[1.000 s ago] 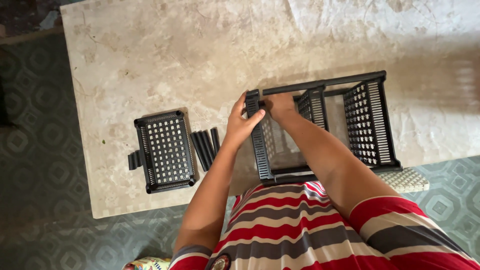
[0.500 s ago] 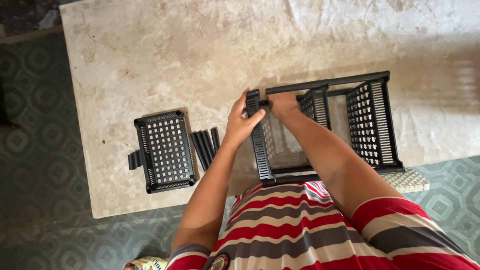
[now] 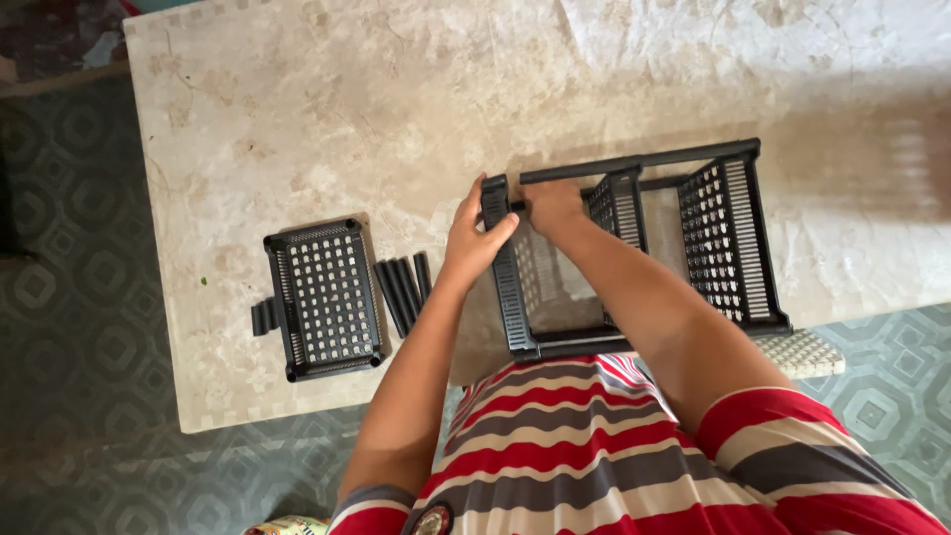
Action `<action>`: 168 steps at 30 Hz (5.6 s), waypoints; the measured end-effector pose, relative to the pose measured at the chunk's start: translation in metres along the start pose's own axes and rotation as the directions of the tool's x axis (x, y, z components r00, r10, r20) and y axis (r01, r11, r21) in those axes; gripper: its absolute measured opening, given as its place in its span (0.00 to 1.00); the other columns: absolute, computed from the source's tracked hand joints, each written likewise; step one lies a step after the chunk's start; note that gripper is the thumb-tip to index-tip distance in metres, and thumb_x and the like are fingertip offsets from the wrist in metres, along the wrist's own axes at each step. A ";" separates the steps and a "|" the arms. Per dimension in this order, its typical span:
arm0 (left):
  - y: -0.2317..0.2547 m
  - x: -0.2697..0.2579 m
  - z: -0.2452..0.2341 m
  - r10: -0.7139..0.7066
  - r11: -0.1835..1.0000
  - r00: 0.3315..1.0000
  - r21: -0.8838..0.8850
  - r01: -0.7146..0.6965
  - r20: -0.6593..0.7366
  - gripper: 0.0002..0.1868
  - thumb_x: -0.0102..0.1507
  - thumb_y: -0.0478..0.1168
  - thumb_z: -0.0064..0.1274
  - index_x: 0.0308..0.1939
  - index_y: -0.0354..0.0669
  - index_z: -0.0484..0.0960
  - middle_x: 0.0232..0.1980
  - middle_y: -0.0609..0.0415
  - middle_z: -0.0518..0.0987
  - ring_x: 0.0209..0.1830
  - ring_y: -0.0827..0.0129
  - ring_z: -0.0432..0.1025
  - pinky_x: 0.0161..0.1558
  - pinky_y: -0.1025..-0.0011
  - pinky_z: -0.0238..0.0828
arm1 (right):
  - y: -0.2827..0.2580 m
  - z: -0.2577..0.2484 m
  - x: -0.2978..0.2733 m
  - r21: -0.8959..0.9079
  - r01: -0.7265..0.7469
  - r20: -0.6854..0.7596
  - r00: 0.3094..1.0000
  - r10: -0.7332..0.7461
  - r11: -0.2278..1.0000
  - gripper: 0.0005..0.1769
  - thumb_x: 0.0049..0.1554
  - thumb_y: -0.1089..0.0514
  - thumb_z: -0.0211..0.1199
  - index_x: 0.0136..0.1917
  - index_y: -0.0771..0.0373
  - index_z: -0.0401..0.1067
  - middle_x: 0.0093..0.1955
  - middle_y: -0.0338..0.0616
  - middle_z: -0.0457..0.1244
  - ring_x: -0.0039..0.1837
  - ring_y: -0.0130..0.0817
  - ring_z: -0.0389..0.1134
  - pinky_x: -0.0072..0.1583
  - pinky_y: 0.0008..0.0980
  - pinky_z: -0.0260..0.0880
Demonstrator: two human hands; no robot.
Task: The person disassembles a black plastic crate on a table by hand, removing several small plastic connectors and panels one by one. The removed parts are placed on the table next to the crate as the disassembly proceeds.
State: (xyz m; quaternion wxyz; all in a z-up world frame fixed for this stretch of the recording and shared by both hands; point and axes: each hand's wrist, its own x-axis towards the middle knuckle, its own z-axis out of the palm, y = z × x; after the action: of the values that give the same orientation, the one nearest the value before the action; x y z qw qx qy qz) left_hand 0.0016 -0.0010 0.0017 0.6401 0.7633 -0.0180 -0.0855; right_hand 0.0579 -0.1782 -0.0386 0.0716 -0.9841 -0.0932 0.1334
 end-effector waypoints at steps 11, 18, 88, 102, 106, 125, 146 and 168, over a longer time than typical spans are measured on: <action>0.011 -0.086 0.019 0.257 0.949 0.962 0.209 -0.234 -0.091 0.52 0.60 0.41 0.67 0.79 0.33 0.49 0.73 0.29 0.64 0.74 0.42 0.61 0.73 0.56 0.59 | -0.006 -0.097 -0.169 0.355 0.261 0.432 0.806 -0.405 0.898 0.25 0.58 0.38 0.58 0.57 0.57 0.76 0.56 0.55 0.69 0.58 0.54 0.70 0.59 0.48 0.70; 0.011 -0.114 0.029 0.154 0.955 0.984 0.266 -0.127 -0.084 0.50 0.60 0.33 0.54 0.83 0.39 0.44 0.77 0.29 0.59 0.77 0.38 0.59 0.76 0.57 0.57 | -0.029 -0.092 -0.225 0.475 0.121 0.348 0.884 -0.312 0.872 0.20 0.59 0.43 0.58 0.53 0.58 0.80 0.50 0.51 0.72 0.54 0.52 0.72 0.57 0.47 0.70; -0.105 -0.123 -0.039 -0.096 0.656 0.939 0.688 0.309 -0.330 0.36 0.64 0.45 0.54 0.76 0.53 0.63 0.55 0.39 0.73 0.36 0.45 0.78 0.38 0.54 0.79 | 0.010 0.040 -0.228 0.220 0.290 -0.376 0.906 -0.193 0.931 0.06 0.55 0.62 0.65 0.47 0.58 0.77 0.46 0.47 0.68 0.47 0.48 0.71 0.47 0.43 0.72; -0.034 -0.127 -0.038 0.181 0.630 0.946 0.770 0.099 -0.270 0.28 0.63 0.45 0.56 0.67 0.41 0.74 0.49 0.41 0.74 0.46 0.50 0.73 0.47 0.56 0.73 | 0.029 0.000 -0.277 0.575 -0.172 0.169 0.982 0.090 0.800 0.18 0.56 0.49 0.68 0.58 0.56 0.77 0.53 0.48 0.71 0.52 0.44 0.75 0.54 0.39 0.75; 0.004 -0.120 -0.006 0.327 0.774 0.943 0.592 -0.226 -0.067 0.19 0.65 0.44 0.55 0.59 0.42 0.80 0.49 0.44 0.79 0.48 0.50 0.74 0.51 0.56 0.70 | 0.067 -0.052 -0.306 0.702 -0.135 0.070 0.990 0.121 0.700 0.14 0.57 0.55 0.67 0.56 0.58 0.80 0.48 0.44 0.75 0.47 0.33 0.76 0.50 0.34 0.77; 0.079 -0.135 0.105 0.212 0.483 0.872 0.728 -0.486 0.441 0.11 0.58 0.49 0.61 0.38 0.50 0.87 0.42 0.56 0.83 0.49 0.59 0.75 0.49 0.55 0.68 | 0.073 -0.092 -0.265 0.267 -0.042 -0.404 0.902 0.151 0.963 0.12 0.64 0.52 0.59 0.54 0.58 0.78 0.36 0.52 0.69 0.35 0.53 0.71 0.38 0.48 0.70; 0.079 -0.150 0.151 0.368 0.449 0.876 0.765 -0.462 0.312 0.11 0.60 0.45 0.57 0.45 0.48 0.83 0.47 0.57 0.79 0.53 0.62 0.73 0.51 0.54 0.65 | 0.096 -0.071 -0.259 0.132 -0.043 -0.451 0.887 0.099 0.990 0.13 0.67 0.49 0.58 0.54 0.55 0.79 0.26 0.52 0.65 0.30 0.53 0.70 0.35 0.50 0.69; 0.084 -0.144 0.150 0.439 0.360 0.838 0.791 -0.495 0.325 0.09 0.61 0.45 0.54 0.39 0.48 0.84 0.35 0.59 0.80 0.46 0.63 0.73 0.50 0.47 0.62 | 0.094 -0.063 -0.258 0.109 -0.083 -0.491 0.862 0.126 0.991 0.14 0.67 0.48 0.57 0.53 0.54 0.80 0.28 0.50 0.66 0.31 0.51 0.69 0.37 0.48 0.69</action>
State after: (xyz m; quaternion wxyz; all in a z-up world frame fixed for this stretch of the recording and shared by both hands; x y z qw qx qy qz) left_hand -0.1565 -0.1427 0.0748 0.1774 0.9349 -0.2913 0.0978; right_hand -0.1537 -0.3292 0.0705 0.1269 -0.9850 -0.0124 -0.1164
